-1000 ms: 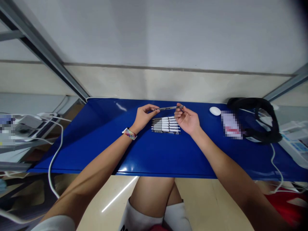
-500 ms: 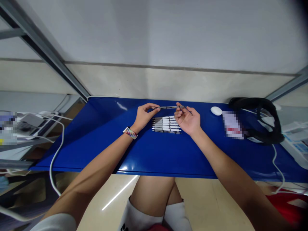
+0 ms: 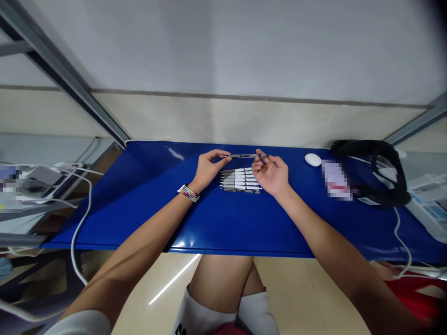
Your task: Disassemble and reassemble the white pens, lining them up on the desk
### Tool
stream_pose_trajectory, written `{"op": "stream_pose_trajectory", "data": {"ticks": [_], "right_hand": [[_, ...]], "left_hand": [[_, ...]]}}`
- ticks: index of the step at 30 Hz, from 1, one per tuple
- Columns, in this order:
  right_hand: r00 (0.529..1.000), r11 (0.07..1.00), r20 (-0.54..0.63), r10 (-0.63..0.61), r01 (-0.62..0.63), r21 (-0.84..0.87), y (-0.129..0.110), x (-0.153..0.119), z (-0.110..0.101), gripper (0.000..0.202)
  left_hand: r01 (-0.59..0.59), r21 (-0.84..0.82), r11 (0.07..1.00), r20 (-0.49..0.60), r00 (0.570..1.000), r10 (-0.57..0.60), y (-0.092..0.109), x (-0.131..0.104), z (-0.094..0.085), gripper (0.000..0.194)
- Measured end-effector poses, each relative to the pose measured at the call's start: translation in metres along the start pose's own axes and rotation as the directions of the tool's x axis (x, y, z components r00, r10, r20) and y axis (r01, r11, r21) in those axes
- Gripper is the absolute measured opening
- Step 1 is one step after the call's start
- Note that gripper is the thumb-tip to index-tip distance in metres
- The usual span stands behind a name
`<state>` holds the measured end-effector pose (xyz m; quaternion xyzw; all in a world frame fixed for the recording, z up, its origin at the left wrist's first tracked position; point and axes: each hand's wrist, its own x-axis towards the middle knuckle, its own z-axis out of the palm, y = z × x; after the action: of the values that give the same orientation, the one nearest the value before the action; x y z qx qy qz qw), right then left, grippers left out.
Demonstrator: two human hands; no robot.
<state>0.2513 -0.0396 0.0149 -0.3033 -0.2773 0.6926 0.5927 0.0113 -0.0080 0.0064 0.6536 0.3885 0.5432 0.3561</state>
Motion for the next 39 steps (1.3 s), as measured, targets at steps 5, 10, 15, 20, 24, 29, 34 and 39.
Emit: {"op": "stream_pose_trajectory", "data": {"ticks": [5,10,15,20,24,29,34,39], "right_hand": [[1.0,1.0,0.019,-0.015,0.015,-0.006,0.0017,0.0001,-0.0012,0.025],[0.998,0.998,0.041,-0.049,0.05,-0.037,0.003,0.0002,-0.0034,0.028],[1.0,0.998,0.02,0.014,-0.015,0.057,0.0004,-0.0017,0.0004,0.022],[0.997,0.956,0.047,0.063,-0.074,0.285,-0.003,-0.0047,0.0048,0.028],[0.995,0.942,0.033,0.091,-0.097,0.322,-0.0023,-0.0035,0.0049,0.024],[0.996,0.954,0.008,0.087,-0.086,0.286,0.0002,-0.0009,0.0035,0.021],[0.996,0.952,0.009,0.085,-0.084,0.293,-0.0013,-0.0005,0.0019,0.022],[0.995,0.938,0.019,0.099,-0.099,0.333,-0.0029,0.0001,0.0016,0.024]], "left_hand": [[-0.007,-0.002,1.0,0.002,1.0,0.007,-0.0004,0.0003,-0.0004,0.026],[-0.002,0.01,1.0,0.006,1.0,0.002,0.0004,-0.0001,-0.0001,0.026],[0.004,-0.003,1.0,0.0,1.0,-0.004,-0.0004,-0.0001,-0.0001,0.026],[0.027,-0.003,1.0,-0.012,1.0,-0.027,-0.0002,0.0004,0.0003,0.028],[0.024,-0.012,1.0,-0.013,1.0,-0.024,-0.0004,0.0007,0.0,0.026],[-0.005,-0.029,1.0,-0.012,1.0,0.005,-0.0038,0.001,-0.0008,0.024],[-0.022,-0.03,0.999,0.008,1.0,0.022,-0.0043,0.0005,-0.0004,0.024],[-0.009,-0.011,1.0,-0.001,1.0,0.009,-0.0033,0.0004,-0.0002,0.026]]}}
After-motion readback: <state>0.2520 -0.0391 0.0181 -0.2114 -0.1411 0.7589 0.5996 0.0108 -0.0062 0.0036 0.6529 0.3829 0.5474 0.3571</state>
